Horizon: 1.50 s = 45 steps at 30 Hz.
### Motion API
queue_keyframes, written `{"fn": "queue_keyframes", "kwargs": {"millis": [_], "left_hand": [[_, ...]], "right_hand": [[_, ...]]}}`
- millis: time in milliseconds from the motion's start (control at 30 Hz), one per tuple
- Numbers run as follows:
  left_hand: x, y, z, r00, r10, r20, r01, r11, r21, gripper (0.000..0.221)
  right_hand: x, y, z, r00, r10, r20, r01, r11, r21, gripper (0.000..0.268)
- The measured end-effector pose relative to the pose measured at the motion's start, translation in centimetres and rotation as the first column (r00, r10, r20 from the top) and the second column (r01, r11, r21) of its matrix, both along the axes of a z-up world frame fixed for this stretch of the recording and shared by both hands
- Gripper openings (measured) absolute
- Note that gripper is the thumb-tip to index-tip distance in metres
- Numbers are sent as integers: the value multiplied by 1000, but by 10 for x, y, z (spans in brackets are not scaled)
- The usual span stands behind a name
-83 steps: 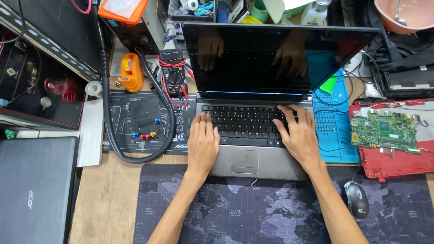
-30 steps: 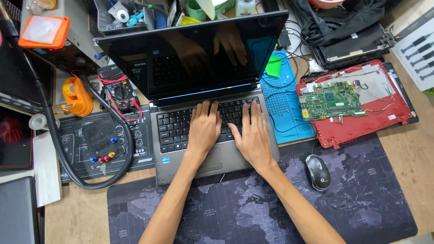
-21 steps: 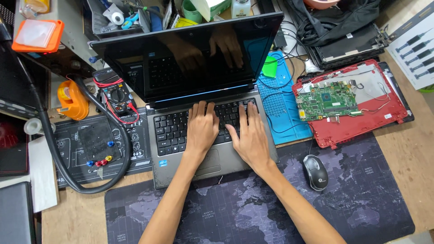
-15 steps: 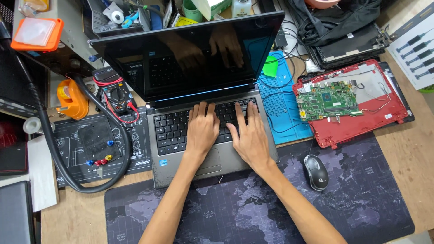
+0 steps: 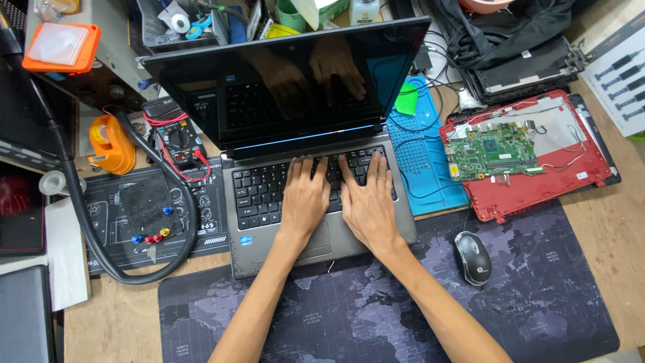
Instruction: Disassembling a laptop to access internal components, including removing the keyboard and disconnecting cables
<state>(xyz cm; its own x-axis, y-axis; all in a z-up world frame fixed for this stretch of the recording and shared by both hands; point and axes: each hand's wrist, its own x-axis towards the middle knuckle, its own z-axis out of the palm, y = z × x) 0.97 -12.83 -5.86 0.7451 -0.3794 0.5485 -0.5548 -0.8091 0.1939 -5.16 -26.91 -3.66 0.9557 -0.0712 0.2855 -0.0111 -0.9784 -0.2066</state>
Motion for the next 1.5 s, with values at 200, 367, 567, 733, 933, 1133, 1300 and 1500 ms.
{"fn": "queue_keyframes", "kwargs": {"millis": [200, 367, 567, 733, 933, 1133, 1300, 1500], "left_hand": [[-9, 0, -4, 1000, 2, 25, -3, 1000, 15, 39], [-11, -1, -2, 998, 21, 59, -22, 999, 24, 38], [-8, -3, -22, 996, 41, 82, -49, 994, 96, 42], [-7, -4, -26, 994, 40, 100, -57, 984, 168, 45], [-11, -8, -22, 991, 53, 126, -74, 983, 167, 44], [-20, 9, 3, 999, 31, 33, -32, 998, 45, 47], [-28, 34, 6, 987, 158, -34, -158, 987, -9, 36], [-24, 50, 0, 983, 181, 21, -182, 980, 79, 40]], "right_hand": [[5, 4, -9, 997, -20, 81, 30, 991, -129, 52], [6, 10, -1, 995, -7, 102, 22, 989, -144, 53], [12, 5, -7, 988, 76, 136, -53, 985, -165, 52], [11, 8, -1, 987, 94, 133, -65, 976, -206, 53], [12, 10, 1, 988, 117, 105, -95, 977, -190, 61], [16, 15, -2, 977, 114, 179, -65, 964, -258, 55], [13, 19, 6, 982, 98, 163, -54, 966, -254, 54], [13, 25, 8, 983, 98, 157, -60, 971, -232, 51]]}}
